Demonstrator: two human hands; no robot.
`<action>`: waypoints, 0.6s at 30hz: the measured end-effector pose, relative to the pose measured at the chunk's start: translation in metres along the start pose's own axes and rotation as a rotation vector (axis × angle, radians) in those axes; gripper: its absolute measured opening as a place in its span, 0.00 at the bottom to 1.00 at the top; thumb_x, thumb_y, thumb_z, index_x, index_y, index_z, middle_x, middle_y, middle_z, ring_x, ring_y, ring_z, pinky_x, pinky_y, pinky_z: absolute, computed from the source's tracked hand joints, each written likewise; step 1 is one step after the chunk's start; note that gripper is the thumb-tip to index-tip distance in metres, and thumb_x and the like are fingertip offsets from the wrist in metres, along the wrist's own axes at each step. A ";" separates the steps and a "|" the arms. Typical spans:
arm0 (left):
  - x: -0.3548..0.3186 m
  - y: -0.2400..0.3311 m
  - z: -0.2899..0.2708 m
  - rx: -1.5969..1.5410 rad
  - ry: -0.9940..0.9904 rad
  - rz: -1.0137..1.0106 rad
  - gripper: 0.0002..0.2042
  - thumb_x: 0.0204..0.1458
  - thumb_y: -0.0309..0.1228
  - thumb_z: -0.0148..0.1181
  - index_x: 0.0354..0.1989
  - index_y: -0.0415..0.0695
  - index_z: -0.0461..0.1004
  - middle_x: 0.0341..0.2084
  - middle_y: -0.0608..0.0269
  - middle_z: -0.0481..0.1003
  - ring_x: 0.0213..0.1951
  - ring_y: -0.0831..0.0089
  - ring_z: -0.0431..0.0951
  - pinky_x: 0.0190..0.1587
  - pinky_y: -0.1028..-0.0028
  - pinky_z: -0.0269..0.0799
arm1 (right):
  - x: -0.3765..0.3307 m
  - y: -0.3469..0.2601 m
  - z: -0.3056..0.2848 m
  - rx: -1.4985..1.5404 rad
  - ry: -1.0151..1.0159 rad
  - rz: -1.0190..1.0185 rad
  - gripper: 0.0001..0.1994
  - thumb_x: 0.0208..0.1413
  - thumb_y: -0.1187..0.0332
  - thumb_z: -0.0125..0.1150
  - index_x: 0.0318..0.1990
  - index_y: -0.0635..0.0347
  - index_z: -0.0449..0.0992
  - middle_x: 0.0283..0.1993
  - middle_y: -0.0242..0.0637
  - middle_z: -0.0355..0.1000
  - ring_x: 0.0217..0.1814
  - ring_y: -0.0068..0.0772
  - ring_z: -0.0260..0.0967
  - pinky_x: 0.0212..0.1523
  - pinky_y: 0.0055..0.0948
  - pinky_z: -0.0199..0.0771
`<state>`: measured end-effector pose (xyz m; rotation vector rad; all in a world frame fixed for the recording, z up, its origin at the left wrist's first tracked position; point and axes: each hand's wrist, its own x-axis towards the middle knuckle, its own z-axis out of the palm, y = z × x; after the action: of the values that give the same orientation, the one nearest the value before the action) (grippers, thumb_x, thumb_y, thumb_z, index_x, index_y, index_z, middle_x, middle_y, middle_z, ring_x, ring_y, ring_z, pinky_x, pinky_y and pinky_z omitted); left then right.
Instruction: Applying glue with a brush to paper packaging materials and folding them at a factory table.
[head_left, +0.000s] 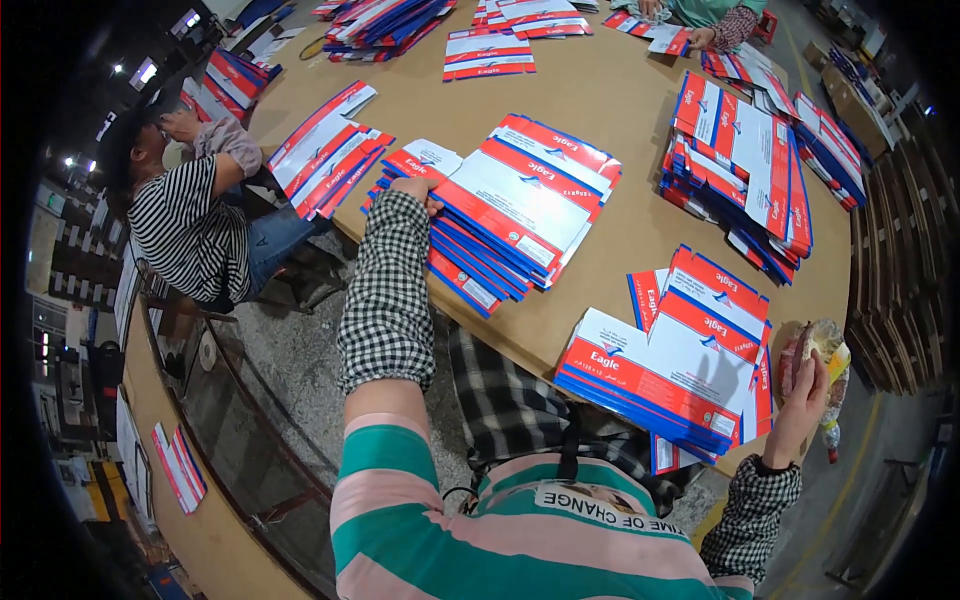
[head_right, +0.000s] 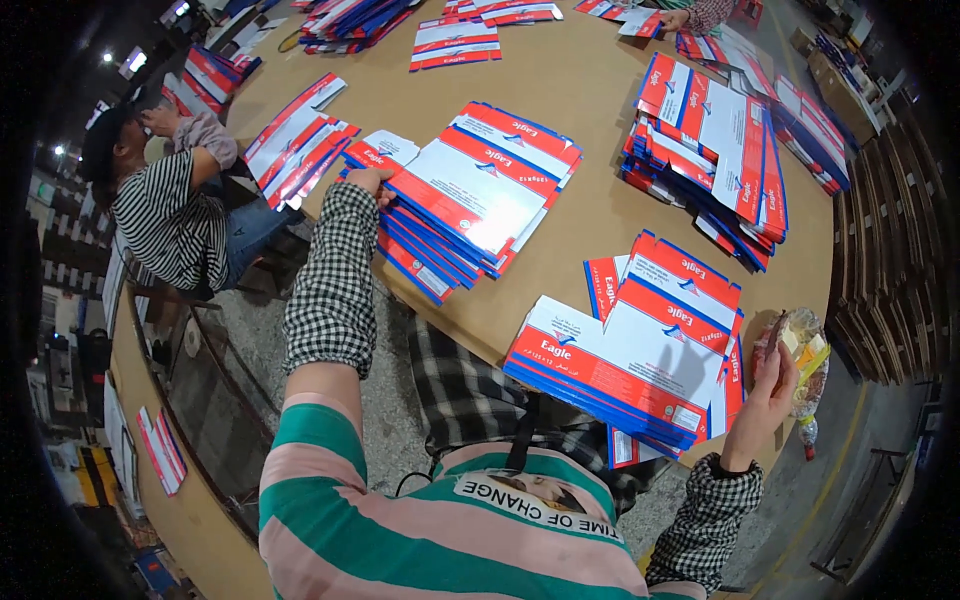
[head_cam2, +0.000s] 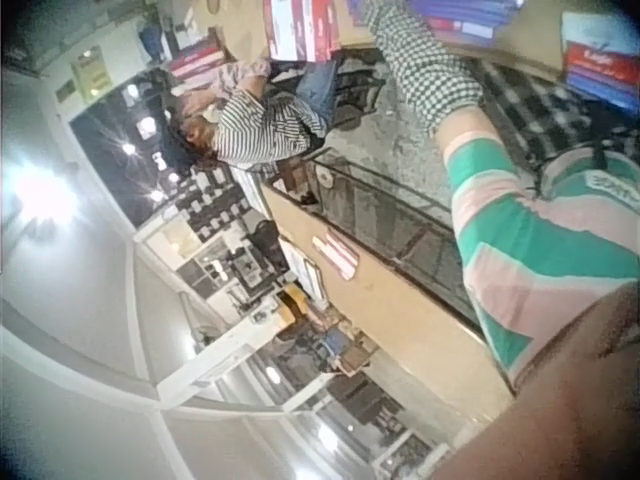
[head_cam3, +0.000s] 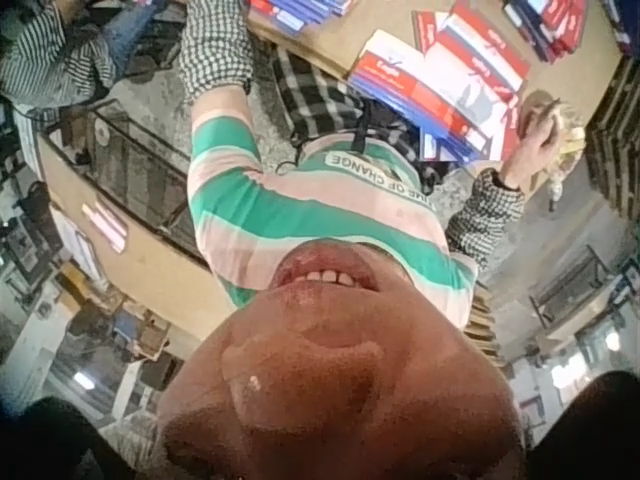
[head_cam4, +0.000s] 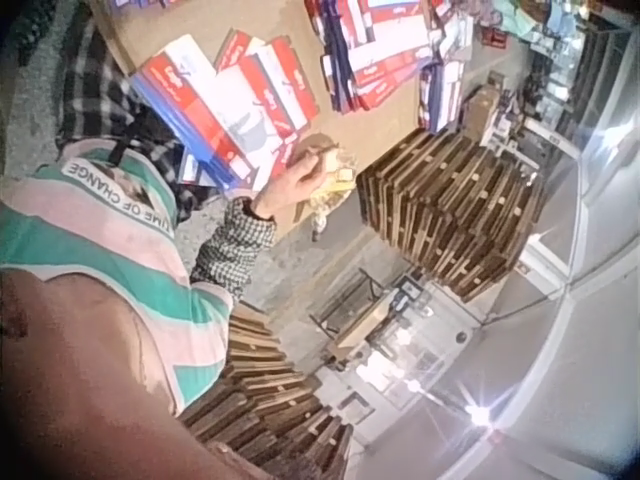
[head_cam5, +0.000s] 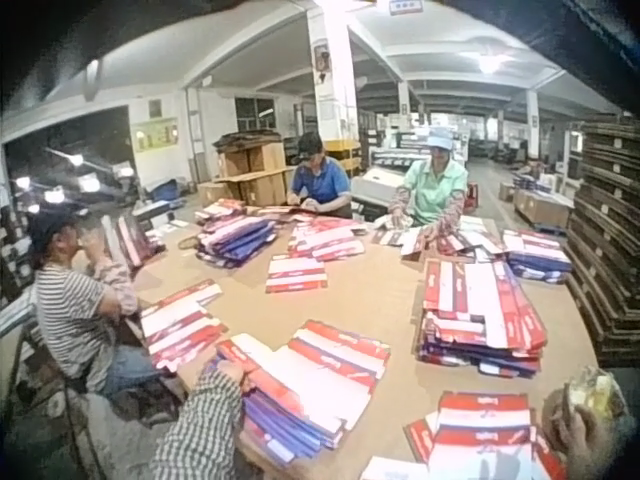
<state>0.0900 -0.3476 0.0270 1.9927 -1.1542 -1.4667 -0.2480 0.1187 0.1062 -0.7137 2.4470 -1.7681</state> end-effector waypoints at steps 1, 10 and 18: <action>-0.004 0.001 -0.002 0.002 0.002 -0.010 0.14 0.52 0.36 0.57 0.34 0.33 0.72 0.18 0.54 0.75 0.13 0.74 0.71 0.11 0.81 0.65 | -0.001 -0.001 0.002 -0.020 -0.003 0.009 0.18 0.62 0.62 0.46 0.51 0.68 0.65 0.50 0.40 0.66 0.52 0.26 0.63 0.54 0.25 0.63; -0.003 0.004 0.005 -0.122 0.112 0.038 0.14 0.51 0.34 0.57 0.34 0.31 0.72 0.20 0.51 0.75 0.16 0.72 0.75 0.15 0.80 0.72 | 0.003 -0.003 0.010 0.066 -0.024 0.001 0.17 0.62 0.62 0.46 0.50 0.67 0.66 0.49 0.39 0.67 0.51 0.25 0.64 0.53 0.24 0.63; 0.004 -0.013 0.013 -0.096 0.084 0.077 0.15 0.52 0.30 0.52 0.35 0.24 0.70 0.23 0.44 0.76 0.21 0.63 0.78 0.23 0.70 0.74 | 0.003 0.010 0.002 0.114 -0.051 -0.039 0.14 0.62 0.66 0.45 0.49 0.68 0.67 0.47 0.38 0.68 0.50 0.24 0.64 0.52 0.22 0.62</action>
<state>0.0833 -0.3414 0.0111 1.9047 -1.0925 -1.3610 -0.2530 0.1181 0.0973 -0.7909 2.2944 -1.8611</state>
